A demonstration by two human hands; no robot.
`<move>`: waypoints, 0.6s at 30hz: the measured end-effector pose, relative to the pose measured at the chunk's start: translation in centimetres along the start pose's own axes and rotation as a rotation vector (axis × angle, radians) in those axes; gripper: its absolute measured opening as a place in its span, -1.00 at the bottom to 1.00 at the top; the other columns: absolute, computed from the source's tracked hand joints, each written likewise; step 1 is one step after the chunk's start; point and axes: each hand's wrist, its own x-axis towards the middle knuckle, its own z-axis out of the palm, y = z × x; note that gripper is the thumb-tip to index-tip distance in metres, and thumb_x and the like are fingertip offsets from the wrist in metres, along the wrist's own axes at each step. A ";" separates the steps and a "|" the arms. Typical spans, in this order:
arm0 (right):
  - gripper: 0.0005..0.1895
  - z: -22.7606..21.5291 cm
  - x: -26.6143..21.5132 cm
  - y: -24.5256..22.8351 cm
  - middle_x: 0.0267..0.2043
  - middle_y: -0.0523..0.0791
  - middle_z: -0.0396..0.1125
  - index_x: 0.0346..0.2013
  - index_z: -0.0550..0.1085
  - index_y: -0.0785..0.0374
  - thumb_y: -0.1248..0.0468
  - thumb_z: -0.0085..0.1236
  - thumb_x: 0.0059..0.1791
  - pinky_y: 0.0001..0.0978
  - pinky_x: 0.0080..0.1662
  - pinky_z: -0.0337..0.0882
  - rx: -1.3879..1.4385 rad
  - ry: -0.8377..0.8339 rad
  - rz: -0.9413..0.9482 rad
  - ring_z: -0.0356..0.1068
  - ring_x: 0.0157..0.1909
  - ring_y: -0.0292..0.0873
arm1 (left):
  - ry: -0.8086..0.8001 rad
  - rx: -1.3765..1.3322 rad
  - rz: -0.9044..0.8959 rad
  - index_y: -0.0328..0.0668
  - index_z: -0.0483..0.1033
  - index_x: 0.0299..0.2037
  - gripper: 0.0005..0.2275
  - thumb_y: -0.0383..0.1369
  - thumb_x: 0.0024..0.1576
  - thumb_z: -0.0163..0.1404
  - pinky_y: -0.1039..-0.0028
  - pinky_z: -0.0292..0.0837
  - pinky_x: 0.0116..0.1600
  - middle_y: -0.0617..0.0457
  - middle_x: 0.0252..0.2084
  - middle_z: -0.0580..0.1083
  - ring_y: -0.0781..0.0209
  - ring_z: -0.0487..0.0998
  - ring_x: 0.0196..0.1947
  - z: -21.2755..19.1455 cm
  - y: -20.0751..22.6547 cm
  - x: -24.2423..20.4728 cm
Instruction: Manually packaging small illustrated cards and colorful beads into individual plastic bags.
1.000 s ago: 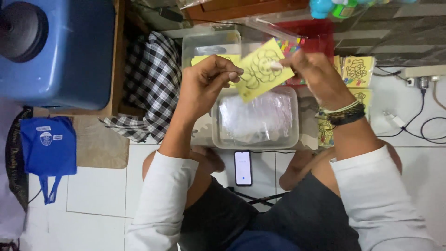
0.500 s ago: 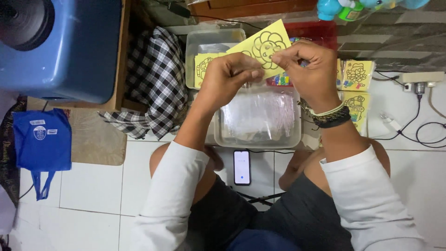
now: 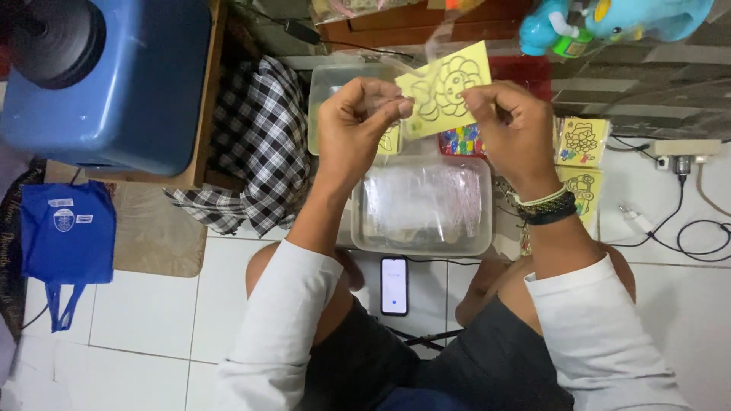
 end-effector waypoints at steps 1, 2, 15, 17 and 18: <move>-0.80 0.0 0.1 0.0 -0.23 -0.06 0.44 -0.10 0.60 0.47 0.33 0.16 0.18 -0.49 -0.30 0.20 0.000 0.001 -0.002 0.20 -0.36 -0.28 | 0.000 0.000 0.002 -0.34 0.55 -0.21 -0.87 -0.60 0.10 0.21 0.65 0.62 -0.16 0.00 -0.31 0.63 0.32 0.68 -0.28 0.1 0.2 0.1; -0.75 0.1 0.1 -0.1 -0.16 -0.06 0.44 -0.06 0.57 0.44 0.26 0.22 0.10 -0.47 -0.20 0.23 0.077 -0.097 0.043 0.26 -0.25 -0.25 | -0.015 -0.030 0.015 -0.33 0.54 -0.20 -0.87 -0.56 0.11 0.21 0.64 0.63 -0.18 -0.02 -0.31 0.63 0.31 0.67 -0.30 0.2 0.4 0.0; -0.94 0.9 -0.7 -0.3 -0.29 -0.09 0.46 -0.24 0.55 0.41 0.45 0.25 0.02 -0.51 -0.18 0.38 0.199 -0.227 0.122 0.37 -0.30 -0.27 | -0.001 -0.278 -0.043 -0.42 0.55 -0.06 -0.77 -0.53 0.11 0.22 0.50 0.64 -0.09 -0.15 -0.18 0.64 0.20 0.68 -0.24 0.9 -0.7 0.4; -0.90 1.1 -0.8 -0.7 -0.25 -0.10 0.48 -0.21 0.57 0.39 0.45 0.27 -0.02 -0.50 -0.16 0.38 0.183 -0.263 0.127 0.38 -0.28 -0.28 | 0.021 -0.296 -0.038 -0.39 0.53 -0.08 -0.78 -0.55 0.10 0.23 0.55 0.61 -0.09 -0.10 -0.23 0.63 0.26 0.66 -0.26 1.3 -0.6 0.3; -0.85 1.2 -0.8 -0.9 -0.21 -0.10 0.50 -0.19 0.59 0.37 0.45 0.29 -0.06 -0.50 -0.13 0.39 0.167 -0.298 0.131 0.38 -0.26 -0.28 | 0.041 -0.314 -0.032 -0.36 0.51 -0.10 -0.78 -0.58 0.09 0.24 0.60 0.58 -0.10 -0.06 -0.27 0.62 0.31 0.64 -0.28 1.5 -0.6 0.3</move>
